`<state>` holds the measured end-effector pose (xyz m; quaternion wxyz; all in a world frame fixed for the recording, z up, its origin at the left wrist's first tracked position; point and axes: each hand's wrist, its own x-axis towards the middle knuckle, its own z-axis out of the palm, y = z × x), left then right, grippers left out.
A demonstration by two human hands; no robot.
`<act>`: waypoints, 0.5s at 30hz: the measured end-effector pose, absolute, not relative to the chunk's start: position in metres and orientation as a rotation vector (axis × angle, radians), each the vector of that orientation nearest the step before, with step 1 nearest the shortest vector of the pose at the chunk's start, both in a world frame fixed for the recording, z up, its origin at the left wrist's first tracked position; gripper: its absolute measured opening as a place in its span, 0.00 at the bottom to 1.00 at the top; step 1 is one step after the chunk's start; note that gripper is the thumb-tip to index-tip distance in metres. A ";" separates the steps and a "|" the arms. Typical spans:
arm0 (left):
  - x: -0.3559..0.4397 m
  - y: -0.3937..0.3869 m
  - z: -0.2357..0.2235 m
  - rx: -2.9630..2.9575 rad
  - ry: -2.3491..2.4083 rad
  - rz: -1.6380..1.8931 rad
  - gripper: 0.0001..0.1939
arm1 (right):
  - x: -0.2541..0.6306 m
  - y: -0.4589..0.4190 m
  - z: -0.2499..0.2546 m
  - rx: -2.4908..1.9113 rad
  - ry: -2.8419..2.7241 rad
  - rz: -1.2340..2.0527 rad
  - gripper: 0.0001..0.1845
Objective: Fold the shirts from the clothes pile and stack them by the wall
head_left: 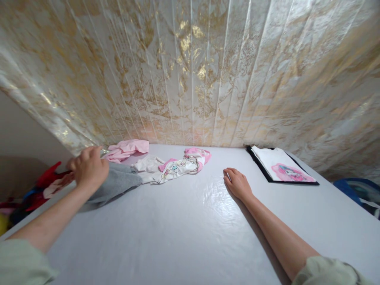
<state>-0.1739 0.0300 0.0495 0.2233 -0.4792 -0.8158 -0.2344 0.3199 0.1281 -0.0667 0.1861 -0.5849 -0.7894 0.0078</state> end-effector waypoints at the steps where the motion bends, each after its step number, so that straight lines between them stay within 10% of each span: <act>1: -0.161 0.029 0.049 -1.452 -2.161 -0.582 0.25 | 0.320 0.128 -0.067 -1.649 -2.223 0.021 0.20; 15: -0.161 0.015 0.006 -1.607 -2.358 -0.045 0.23 | 0.323 0.132 -0.071 -1.628 -2.221 0.044 0.19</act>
